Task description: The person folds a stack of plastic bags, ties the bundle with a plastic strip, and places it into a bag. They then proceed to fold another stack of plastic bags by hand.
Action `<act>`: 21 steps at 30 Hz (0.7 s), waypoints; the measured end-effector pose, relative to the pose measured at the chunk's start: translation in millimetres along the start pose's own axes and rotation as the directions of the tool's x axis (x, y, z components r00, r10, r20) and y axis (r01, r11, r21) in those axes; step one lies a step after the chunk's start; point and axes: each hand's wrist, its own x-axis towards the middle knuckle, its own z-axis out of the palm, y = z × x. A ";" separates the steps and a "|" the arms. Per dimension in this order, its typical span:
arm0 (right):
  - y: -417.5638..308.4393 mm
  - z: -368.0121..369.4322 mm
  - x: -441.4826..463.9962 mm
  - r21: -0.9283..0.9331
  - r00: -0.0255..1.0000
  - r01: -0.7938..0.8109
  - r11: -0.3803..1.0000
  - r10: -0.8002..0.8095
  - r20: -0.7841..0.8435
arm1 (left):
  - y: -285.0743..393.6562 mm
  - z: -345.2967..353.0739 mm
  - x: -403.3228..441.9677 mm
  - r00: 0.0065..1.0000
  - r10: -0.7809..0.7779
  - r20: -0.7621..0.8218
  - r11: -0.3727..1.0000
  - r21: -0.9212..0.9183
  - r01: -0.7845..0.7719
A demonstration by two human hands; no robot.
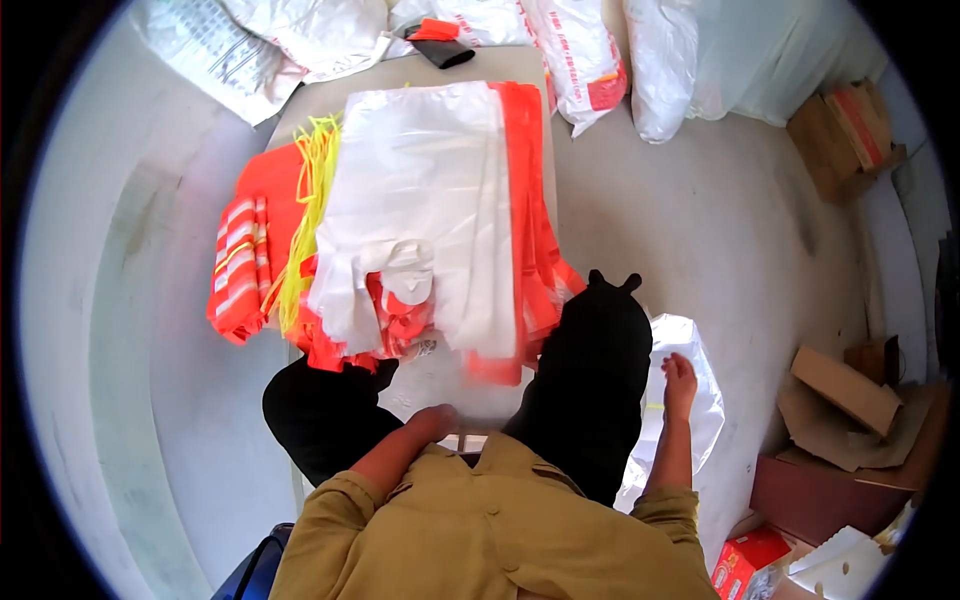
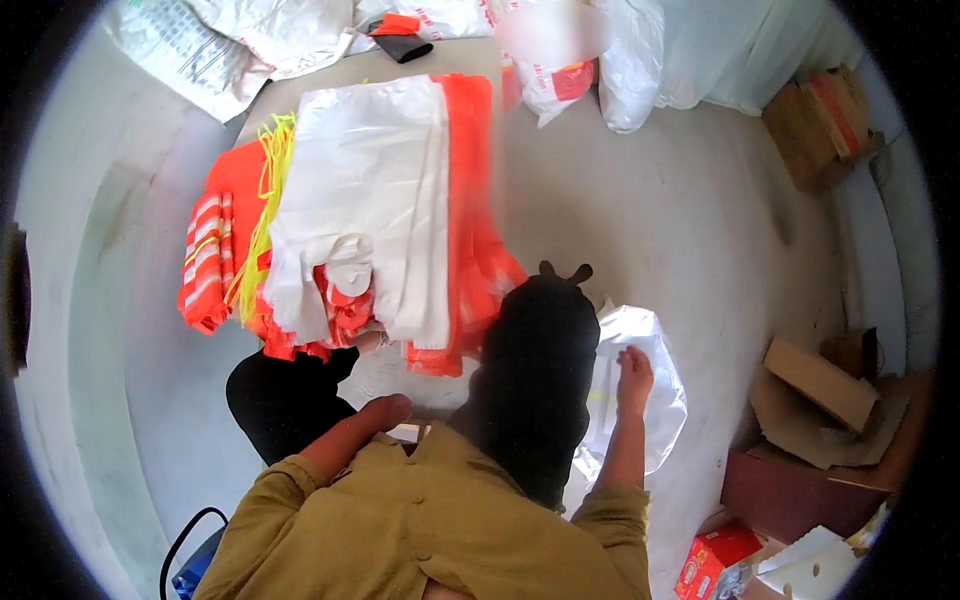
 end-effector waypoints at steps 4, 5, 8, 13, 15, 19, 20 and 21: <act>-111.4 18.9 -4.9 0.092 0.973 0.226 0.970 -0.229 0.017 | 21.7 -25.2 -14.7 0.984 -0.005 -0.178 0.990 -0.142 -0.021; -140.0 28.6 -13.2 0.097 0.957 0.283 0.954 -0.287 0.031 | 27.2 -34.4 -18.7 0.988 -0.036 -0.153 0.986 -0.165 0.010; -224.3 61.5 -49.7 -0.064 0.792 0.604 0.795 -0.590 0.156 | 33.7 -48.8 -25.3 0.988 -0.097 -0.121 0.963 -0.264 0.062; -298.3 142.1 -89.8 -0.005 0.403 0.889 0.457 -0.779 0.480 | 26.0 -40.9 -20.4 0.949 -0.306 -0.079 0.800 -0.561 0.212; -315.9 170.7 -94.6 0.018 0.335 0.909 0.416 -0.756 0.563 | 29.6 -48.6 -23.0 0.944 -0.323 -0.067 0.777 -0.588 0.224; -334.0 213.8 -90.0 0.002 0.286 0.912 0.411 -0.639 0.714 | 25.2 -47.3 -23.2 0.943 -0.318 -0.101 0.745 -0.642 0.182; -333.7 223.0 -84.7 -0.009 0.281 0.914 0.407 -0.616 0.736 | 24.4 -46.6 -22.6 0.941 -0.325 -0.096 0.733 -0.654 0.186; -332.1 230.4 -80.6 -0.020 0.277 0.915 0.402 -0.593 0.756 | 23.1 -46.5 -21.3 0.940 -0.330 -0.089 0.722 -0.666 0.190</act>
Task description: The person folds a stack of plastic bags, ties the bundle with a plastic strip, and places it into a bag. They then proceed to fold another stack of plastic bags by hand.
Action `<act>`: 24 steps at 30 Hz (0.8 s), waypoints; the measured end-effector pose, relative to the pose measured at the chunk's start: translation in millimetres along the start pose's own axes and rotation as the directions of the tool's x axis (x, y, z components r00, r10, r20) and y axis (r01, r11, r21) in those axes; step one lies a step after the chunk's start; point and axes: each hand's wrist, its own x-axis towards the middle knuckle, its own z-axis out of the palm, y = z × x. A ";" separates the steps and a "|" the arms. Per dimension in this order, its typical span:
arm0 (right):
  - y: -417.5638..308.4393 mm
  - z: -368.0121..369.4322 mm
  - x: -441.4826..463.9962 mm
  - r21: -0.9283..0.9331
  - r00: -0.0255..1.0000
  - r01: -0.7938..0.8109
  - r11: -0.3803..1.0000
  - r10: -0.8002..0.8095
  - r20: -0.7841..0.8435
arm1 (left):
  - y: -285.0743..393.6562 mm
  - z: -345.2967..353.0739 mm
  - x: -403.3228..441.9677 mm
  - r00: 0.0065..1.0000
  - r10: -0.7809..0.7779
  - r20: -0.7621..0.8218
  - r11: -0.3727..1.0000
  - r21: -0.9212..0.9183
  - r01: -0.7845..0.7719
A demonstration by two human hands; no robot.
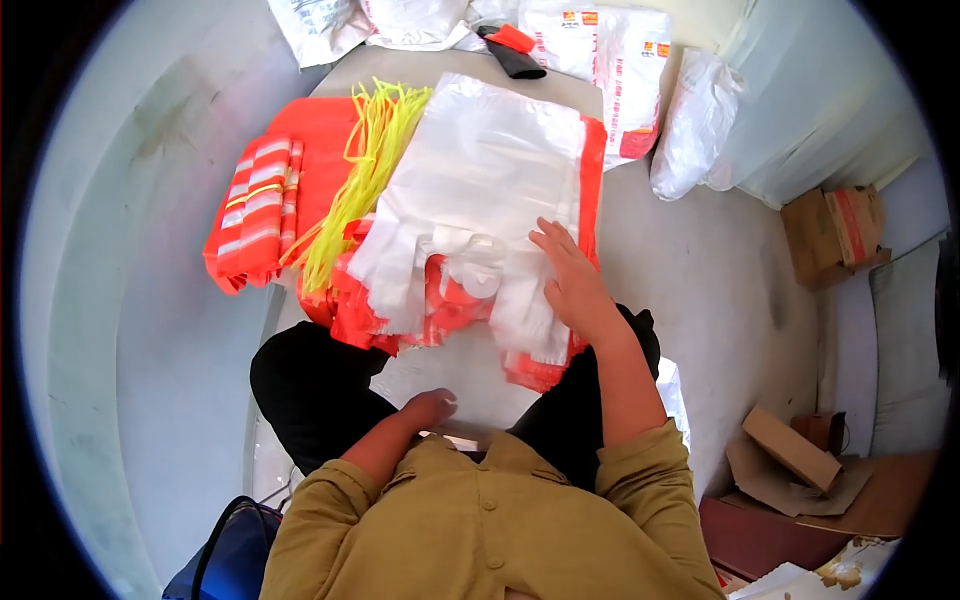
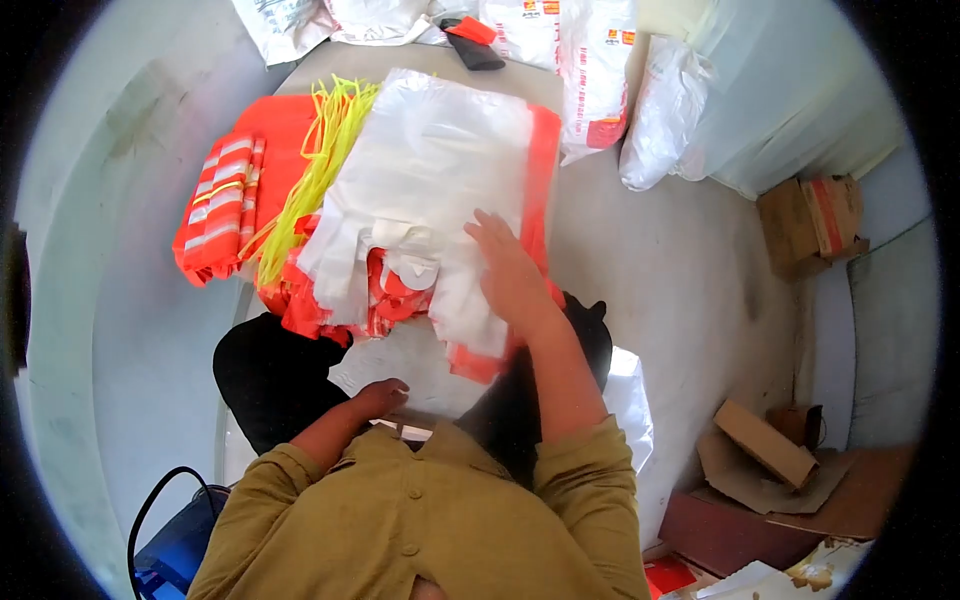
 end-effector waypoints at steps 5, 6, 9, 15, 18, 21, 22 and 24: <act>7.0 8.2 10.8 0.085 0.993 -0.068 0.994 0.059 0.102 | -9.1 -3.5 7.2 0.999 0.006 -0.037 0.987 -0.158 -0.012; 5.6 8.5 10.0 0.109 0.994 -0.066 0.992 0.056 0.093 | -19.0 -0.3 14.1 0.999 0.015 -0.051 0.978 -0.208 -0.025; 6.1 12.9 10.1 -0.025 0.999 -0.018 1.000 0.020 0.046 | -22.3 -0.3 18.6 0.998 0.012 -0.063 0.951 -0.306 -0.031; -0.9 15.5 12.5 -0.326 0.985 0.151 0.933 -0.169 -0.030 | -32.5 6.8 30.5 0.998 0.009 -0.063 0.914 -0.404 -0.034; 7.9 17.7 15.5 -0.360 0.931 0.314 0.878 -0.360 -0.066 | -22.0 5.1 22.9 0.996 0.044 -0.072 0.937 -0.342 -0.066; 8.6 19.1 19.6 -0.178 0.941 0.298 0.938 -0.320 -0.111 | 17.9 -12.9 -1.7 0.986 0.139 0.089 0.947 -0.305 -0.106; 15.6 23.4 21.3 0.074 0.968 0.179 0.981 -0.162 -0.194 | 34.5 -21.5 -9.1 0.970 0.175 0.170 0.946 -0.303 -0.117; 47.7 45.3 21.4 0.533 0.946 -0.108 0.839 0.251 -0.204 | 65.2 -37.2 -21.5 0.919 0.259 0.296 0.932 -0.326 -0.158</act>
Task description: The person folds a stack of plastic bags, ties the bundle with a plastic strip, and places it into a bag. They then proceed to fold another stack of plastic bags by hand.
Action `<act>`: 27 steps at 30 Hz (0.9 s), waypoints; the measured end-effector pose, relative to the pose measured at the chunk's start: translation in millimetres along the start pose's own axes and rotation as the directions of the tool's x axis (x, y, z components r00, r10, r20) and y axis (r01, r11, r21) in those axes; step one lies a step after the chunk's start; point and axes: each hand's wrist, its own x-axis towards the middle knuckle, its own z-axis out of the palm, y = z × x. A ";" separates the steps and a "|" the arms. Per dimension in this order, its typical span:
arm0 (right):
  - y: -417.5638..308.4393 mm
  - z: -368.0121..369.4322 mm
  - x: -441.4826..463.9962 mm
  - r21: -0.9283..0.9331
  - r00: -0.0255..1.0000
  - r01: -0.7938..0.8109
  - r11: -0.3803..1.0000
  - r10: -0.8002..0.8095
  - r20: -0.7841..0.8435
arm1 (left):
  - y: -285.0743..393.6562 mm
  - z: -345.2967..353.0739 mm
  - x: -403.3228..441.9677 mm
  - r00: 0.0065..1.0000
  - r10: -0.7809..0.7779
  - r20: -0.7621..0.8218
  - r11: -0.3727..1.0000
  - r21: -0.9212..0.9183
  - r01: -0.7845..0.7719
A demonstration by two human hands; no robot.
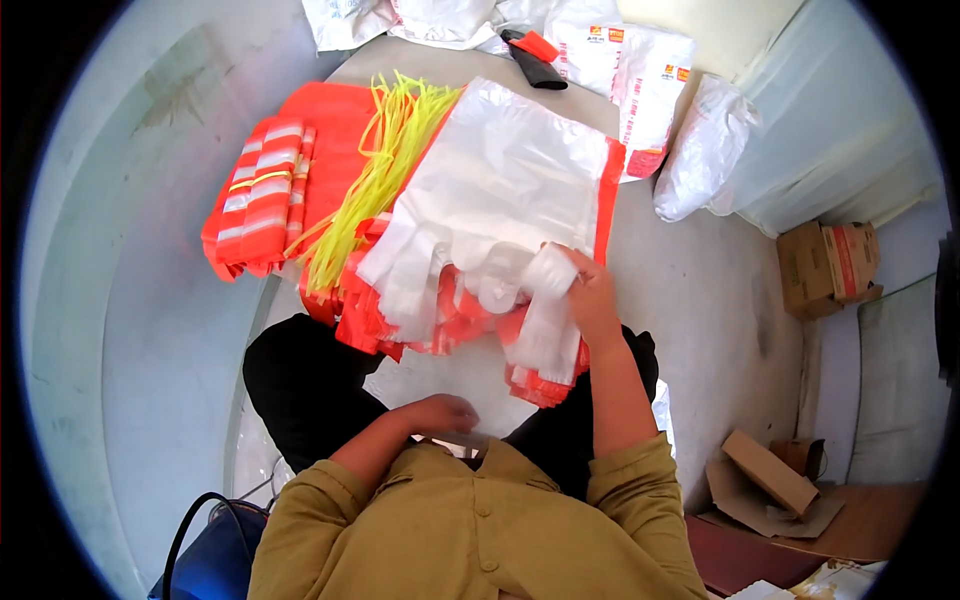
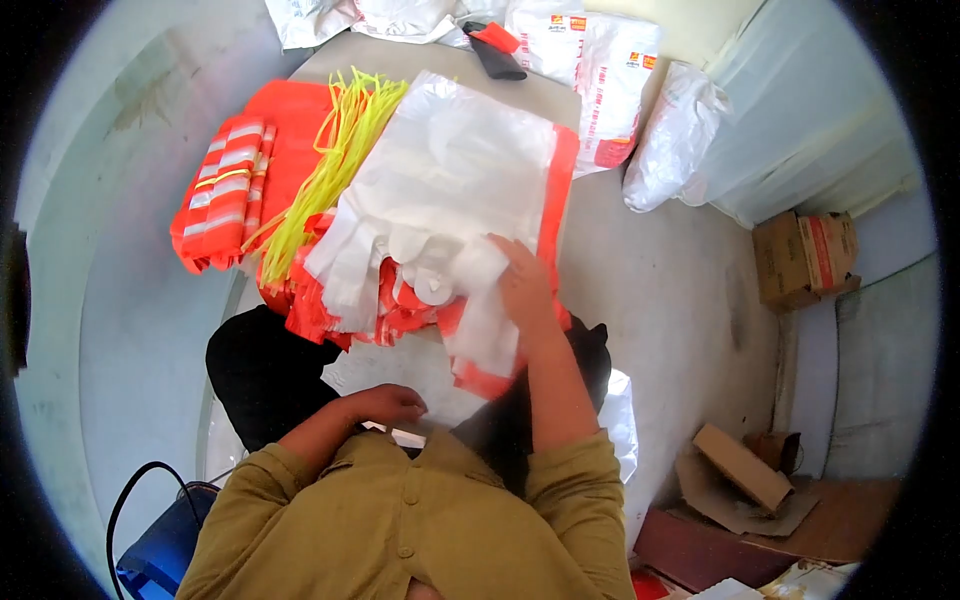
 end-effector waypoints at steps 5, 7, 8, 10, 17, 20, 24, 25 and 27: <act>-35.5 0.1 6.5 0.388 0.935 -0.312 0.867 0.354 -0.039 | 107.1 -21.9 -40.5 0.964 0.225 0.138 0.964 -0.175 -0.200; -34.9 -2.1 6.5 0.336 0.932 -0.336 0.880 0.362 -0.018 | 125.5 -33.4 -53.4 0.915 0.403 0.015 0.794 -0.503 -0.341; -43.1 -0.2 4.9 0.373 0.931 -0.331 0.867 0.364 -0.020 | 134.1 -39.0 -59.4 0.881 0.469 -0.068 0.660 -0.636 -0.400; -70.3 2.6 -0.3 0.447 0.930 -0.318 0.836 0.367 -0.024 | 160.4 -46.2 -68.1 0.819 0.505 -0.272 0.477 -0.703 -0.527; -90.0 0.2 -3.9 0.552 0.924 -0.297 0.779 0.381 -0.040 | 180.3 -67.3 -58.1 0.712 0.437 -0.550 0.139 -0.740 -0.658; -86.4 0.9 -0.9 0.622 0.926 -0.250 0.742 0.371 -0.071 | 180.1 -75.0 -53.8 0.702 0.413 -0.580 0.059 -0.753 -0.656; -63.2 -4.7 2.7 0.677 0.926 -0.211 0.705 0.365 -0.092 | 185.4 -83.2 -48.3 0.657 0.377 -0.653 0.071 -0.687 -0.723; -56.6 -6.4 2.7 0.685 0.926 -0.205 0.699 0.366 -0.095 | 187.6 -84.6 -48.2 0.645 0.365 -0.671 0.080 -0.668 -0.740; -60.7 -7.2 2.1 0.704 0.925 -0.199 0.682 0.367 -0.094 | 191.3 -84.8 -48.6 0.621 0.353 -0.700 0.092 -0.635 -0.767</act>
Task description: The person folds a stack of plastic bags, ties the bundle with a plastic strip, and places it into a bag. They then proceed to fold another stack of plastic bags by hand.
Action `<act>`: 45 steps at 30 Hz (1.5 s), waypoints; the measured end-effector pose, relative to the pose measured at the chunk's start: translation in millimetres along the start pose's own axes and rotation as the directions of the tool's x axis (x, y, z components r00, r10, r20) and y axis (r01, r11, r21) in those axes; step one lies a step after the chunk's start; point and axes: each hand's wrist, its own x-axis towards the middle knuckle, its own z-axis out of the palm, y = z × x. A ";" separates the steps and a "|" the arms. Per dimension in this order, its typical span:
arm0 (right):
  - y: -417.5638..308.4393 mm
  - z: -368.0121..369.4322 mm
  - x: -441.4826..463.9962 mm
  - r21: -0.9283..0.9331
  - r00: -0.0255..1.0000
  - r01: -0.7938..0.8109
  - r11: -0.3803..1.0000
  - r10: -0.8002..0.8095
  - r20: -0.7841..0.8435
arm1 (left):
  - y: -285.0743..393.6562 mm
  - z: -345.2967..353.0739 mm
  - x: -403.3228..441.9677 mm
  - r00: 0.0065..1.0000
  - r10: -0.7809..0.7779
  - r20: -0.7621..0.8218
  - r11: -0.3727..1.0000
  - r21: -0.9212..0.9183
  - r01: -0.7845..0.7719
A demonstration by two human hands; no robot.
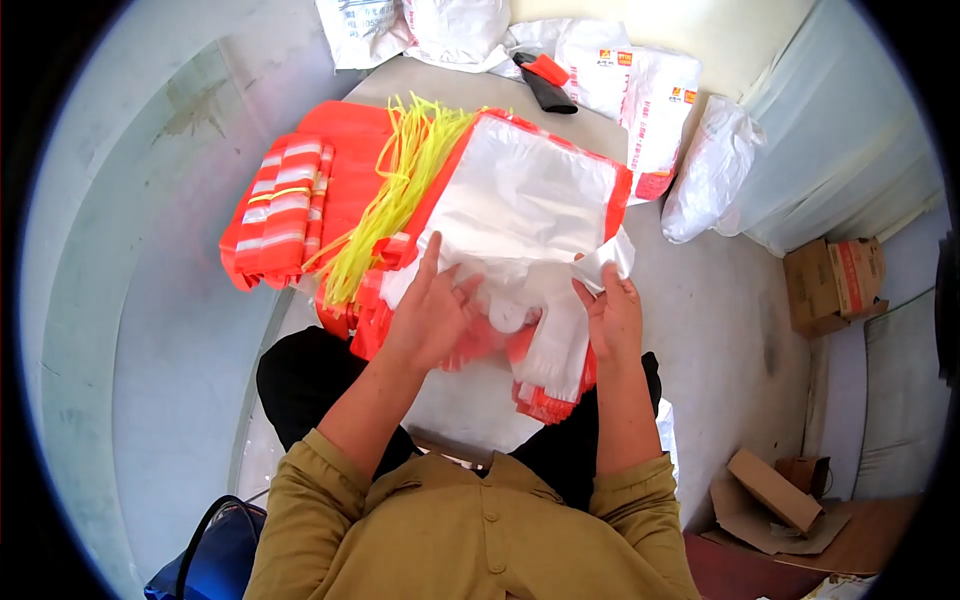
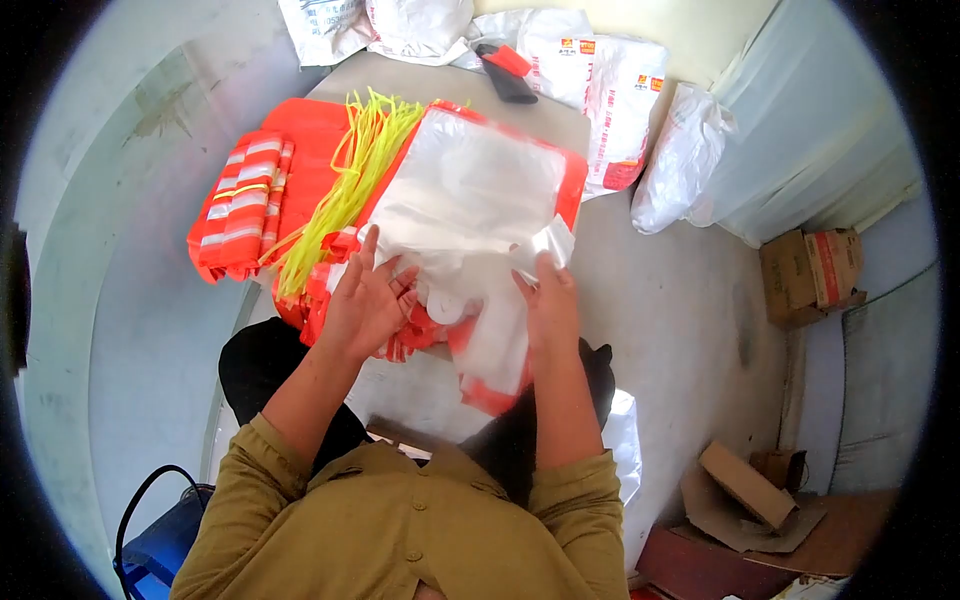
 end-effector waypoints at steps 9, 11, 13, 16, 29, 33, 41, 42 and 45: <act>2.3 -19.5 -24.0 -0.199 0.999 0.022 0.980 -0.015 0.035 | -6.7 12.5 -17.6 0.972 0.107 -0.210 0.974 0.219 -0.060; 6.6 -29.9 -34.4 -0.299 0.999 0.016 0.954 -0.003 0.045 | -6.0 16.0 -25.7 0.952 0.185 -0.242 0.941 0.322 -0.102; 12.1 -38.8 -44.3 -0.417 0.998 0.050 0.908 -0.031 0.052 | -7.8 8.5 -27.4 0.929 0.252 -0.269 0.868 0.487 -0.095; 34.3 -68.0 -49.2 -0.525 0.999 0.035 0.850 -0.016 0.040 | -10.1 5.8 -31.7 0.915 0.323 -0.242 0.711 0.700 -0.066; 26.4 -57.0 -72.7 -0.661 0.842 0.540 0.521 -0.347 0.414 | -23.9 53.1 3.9 0.939 -0.157 0.307 -0.647 0.686 -0.333; 24.6 -59.6 -71.0 -0.672 0.834 0.551 0.494 -0.336 0.437 | -24.6 63.4 6.1 0.943 -0.235 0.237 -0.596 0.731 -0.332; 7.3 -50.3 -68.4 -0.708 0.861 0.509 0.490 -0.288 0.420 | -3.9 20.0 18.8 0.918 0.011 0.397 -0.577 0.752 -0.319; 2.7 -47.1 -67.4 -0.712 0.865 0.502 0.490 -0.284 0.414 | -1.7 17.7 18.9 0.916 0.048 0.399 -0.570 0.764 -0.303; -4.4 -43.9 -59.9 -0.723 0.885 0.465 0.511 -0.266 0.381 | 1.8 13.0 21.6 0.914 0.101 0.393 -0.563 0.780 -0.273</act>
